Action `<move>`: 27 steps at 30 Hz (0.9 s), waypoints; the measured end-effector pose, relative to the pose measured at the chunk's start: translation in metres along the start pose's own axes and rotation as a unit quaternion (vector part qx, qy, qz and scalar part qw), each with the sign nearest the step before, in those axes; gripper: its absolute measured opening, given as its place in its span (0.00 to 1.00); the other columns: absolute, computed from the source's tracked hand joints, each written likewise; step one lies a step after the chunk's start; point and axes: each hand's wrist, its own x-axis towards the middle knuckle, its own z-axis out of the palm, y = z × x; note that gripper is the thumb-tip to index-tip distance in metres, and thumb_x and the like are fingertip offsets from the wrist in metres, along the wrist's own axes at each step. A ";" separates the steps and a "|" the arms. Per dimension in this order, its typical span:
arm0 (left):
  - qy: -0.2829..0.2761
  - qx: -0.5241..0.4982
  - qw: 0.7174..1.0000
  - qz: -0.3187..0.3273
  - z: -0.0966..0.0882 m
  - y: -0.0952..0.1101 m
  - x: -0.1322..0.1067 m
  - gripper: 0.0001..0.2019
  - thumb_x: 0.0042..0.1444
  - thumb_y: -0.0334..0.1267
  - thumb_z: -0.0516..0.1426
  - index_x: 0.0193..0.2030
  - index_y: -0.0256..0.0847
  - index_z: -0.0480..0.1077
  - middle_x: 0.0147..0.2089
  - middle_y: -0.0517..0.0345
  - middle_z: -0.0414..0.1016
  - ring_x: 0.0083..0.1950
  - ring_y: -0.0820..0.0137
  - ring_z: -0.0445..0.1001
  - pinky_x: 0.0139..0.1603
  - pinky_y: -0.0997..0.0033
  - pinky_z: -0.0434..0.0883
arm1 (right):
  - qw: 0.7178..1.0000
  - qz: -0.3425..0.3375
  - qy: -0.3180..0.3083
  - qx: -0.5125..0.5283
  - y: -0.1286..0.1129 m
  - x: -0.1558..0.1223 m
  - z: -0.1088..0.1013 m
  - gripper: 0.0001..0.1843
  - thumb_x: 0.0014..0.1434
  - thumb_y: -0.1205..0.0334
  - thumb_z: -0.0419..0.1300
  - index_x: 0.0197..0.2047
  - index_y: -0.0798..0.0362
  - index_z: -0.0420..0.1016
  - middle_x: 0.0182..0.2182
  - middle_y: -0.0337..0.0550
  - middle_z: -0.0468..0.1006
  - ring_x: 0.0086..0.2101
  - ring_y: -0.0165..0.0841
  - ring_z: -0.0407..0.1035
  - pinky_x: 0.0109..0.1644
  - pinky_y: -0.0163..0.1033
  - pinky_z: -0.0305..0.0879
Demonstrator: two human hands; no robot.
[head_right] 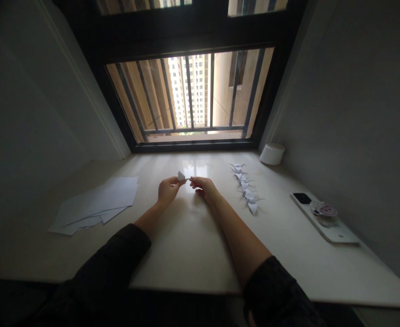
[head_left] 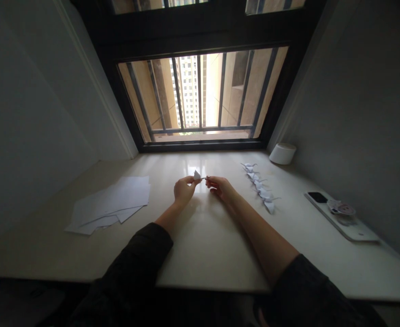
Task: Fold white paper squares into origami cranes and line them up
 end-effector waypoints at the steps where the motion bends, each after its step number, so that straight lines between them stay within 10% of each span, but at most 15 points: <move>1: 0.002 0.005 1.000 -0.001 0.000 0.001 0.000 0.11 0.51 0.49 0.58 0.34 0.46 0.78 0.35 0.58 0.80 0.39 0.65 0.74 0.36 0.71 0.65 | 1.000 -0.003 0.003 -0.009 0.000 0.000 0.000 0.13 0.44 0.51 0.62 0.28 0.52 0.76 0.27 0.43 0.76 0.27 0.31 0.66 0.26 0.35 0.54; 21: -0.010 0.041 0.999 0.026 -0.001 0.000 -0.001 0.11 0.52 0.48 0.58 0.34 0.48 0.78 0.36 0.59 0.79 0.35 0.68 0.74 0.33 0.73 0.63 | 0.998 -0.031 0.037 -0.051 0.003 0.004 -0.004 0.17 0.43 0.45 0.63 0.25 0.52 0.76 0.20 0.41 0.72 0.23 0.30 0.64 0.24 0.35 0.55; 27: -0.036 -0.067 0.997 0.004 0.006 -0.009 0.004 0.12 0.50 0.47 0.59 0.31 0.42 0.78 0.32 0.56 0.79 0.35 0.67 0.75 0.34 0.71 0.66 | 0.977 -0.158 0.105 -0.095 0.003 0.002 -0.002 0.19 0.43 0.45 0.65 0.31 0.51 0.78 0.25 0.42 0.76 0.27 0.32 0.67 0.28 0.36 0.58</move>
